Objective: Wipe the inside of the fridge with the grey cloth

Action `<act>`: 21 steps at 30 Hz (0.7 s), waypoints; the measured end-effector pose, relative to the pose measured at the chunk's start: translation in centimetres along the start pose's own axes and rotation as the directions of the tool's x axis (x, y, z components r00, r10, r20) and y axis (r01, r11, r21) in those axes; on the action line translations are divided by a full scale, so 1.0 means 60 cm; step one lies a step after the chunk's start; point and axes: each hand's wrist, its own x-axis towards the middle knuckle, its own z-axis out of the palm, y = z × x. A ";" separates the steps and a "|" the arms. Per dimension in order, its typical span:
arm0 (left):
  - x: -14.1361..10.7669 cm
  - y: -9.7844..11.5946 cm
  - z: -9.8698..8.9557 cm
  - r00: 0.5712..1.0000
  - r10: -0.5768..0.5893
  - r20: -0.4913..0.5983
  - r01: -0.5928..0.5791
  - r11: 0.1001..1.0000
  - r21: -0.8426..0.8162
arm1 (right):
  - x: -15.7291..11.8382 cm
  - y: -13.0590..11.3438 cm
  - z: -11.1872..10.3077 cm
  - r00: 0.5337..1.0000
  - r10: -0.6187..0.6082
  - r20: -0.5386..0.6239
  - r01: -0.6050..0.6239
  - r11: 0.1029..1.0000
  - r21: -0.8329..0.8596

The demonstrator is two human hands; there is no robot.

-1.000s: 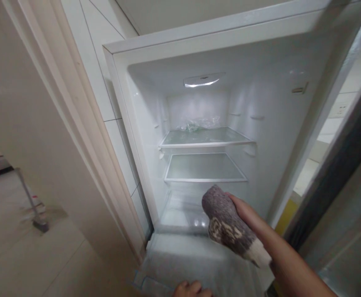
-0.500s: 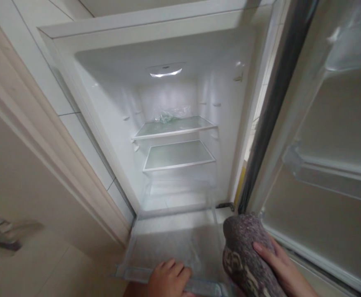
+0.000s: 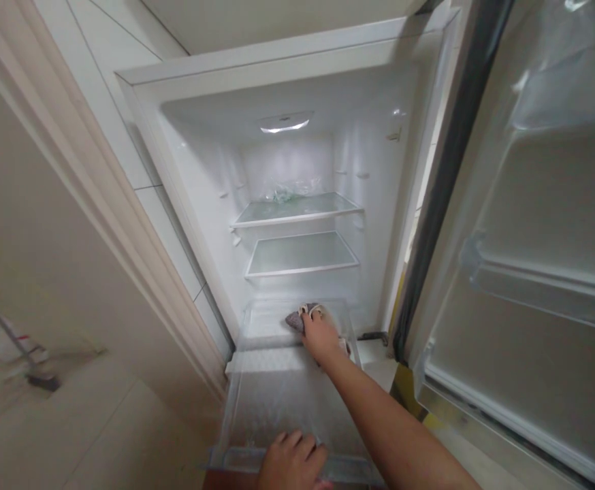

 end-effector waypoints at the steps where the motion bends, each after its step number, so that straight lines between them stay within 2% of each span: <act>1: -0.002 -0.005 0.006 0.998 0.028 -0.061 -0.027 0.999 0.026 | -0.008 -0.009 0.010 0.997 -0.070 0.033 0.070 0.998 -0.004; 3: -0.005 -0.011 0.019 0.985 0.083 -0.152 -0.074 0.995 0.065 | -0.036 -0.024 0.028 0.963 -0.239 0.121 0.240 0.971 0.006; 6: -0.007 -0.013 0.047 0.967 0.105 -0.232 -0.084 0.992 0.095 | -0.075 -0.025 0.044 0.873 -0.433 0.224 0.437 0.899 0.035; 7: -0.007 -0.013 0.058 0.957 0.101 -0.271 -0.075 0.992 0.105 | -0.079 -0.020 0.044 0.870 -0.436 0.231 0.442 0.897 0.032; 8: -0.006 -0.012 0.070 0.944 0.102 -0.315 -0.067 0.991 0.120 | -0.077 -0.013 0.042 0.888 -0.403 0.221 0.409 0.912 0.019; 10: -0.004 -0.011 0.091 0.916 0.119 -0.384 -0.064 0.986 0.154 | -0.055 0.001 0.032 0.955 -0.253 0.155 0.260 0.965 -0.022; 12: -0.001 -0.012 0.102 0.904 0.131 -0.407 -0.068 0.984 0.166 | -0.023 0.007 0.021 0.992 -0.097 0.078 0.101 0.994 -0.043; 14: 0.000 -0.013 0.104 0.914 0.105 -0.391 -0.054 0.989 0.139 | 0.002 0.001 0.018 0.997 -0.060 0.050 0.062 0.997 -0.037; 16: 0.001 -0.015 0.101 0.929 0.077 -0.363 -0.041 0.994 0.106 | 0.010 -0.014 0.022 0.983 -0.143 0.114 0.144 0.990 -0.002; 17: 0.002 -0.015 0.099 0.937 0.072 -0.341 -0.041 0.994 0.097 | 0.006 -0.022 0.025 0.961 -0.215 0.177 0.214 0.977 0.025; 19: 0.003 -0.017 0.100 0.951 0.064 -0.301 -0.042 0.996 0.081 | -0.011 -0.036 0.027 0.887 -0.344 0.309 0.334 0.939 0.084; 20: 0.005 -0.018 0.104 0.959 0.055 -0.279 -0.037 0.997 0.070 | -0.023 -0.039 0.023 0.854 -0.379 0.355 0.370 0.924 0.096; 21: 0.007 -0.019 0.108 0.966 0.038 -0.255 -0.025 0.998 0.053 | -0.037 -0.039 0.016 0.843 -0.394 0.366 0.385 0.917 0.103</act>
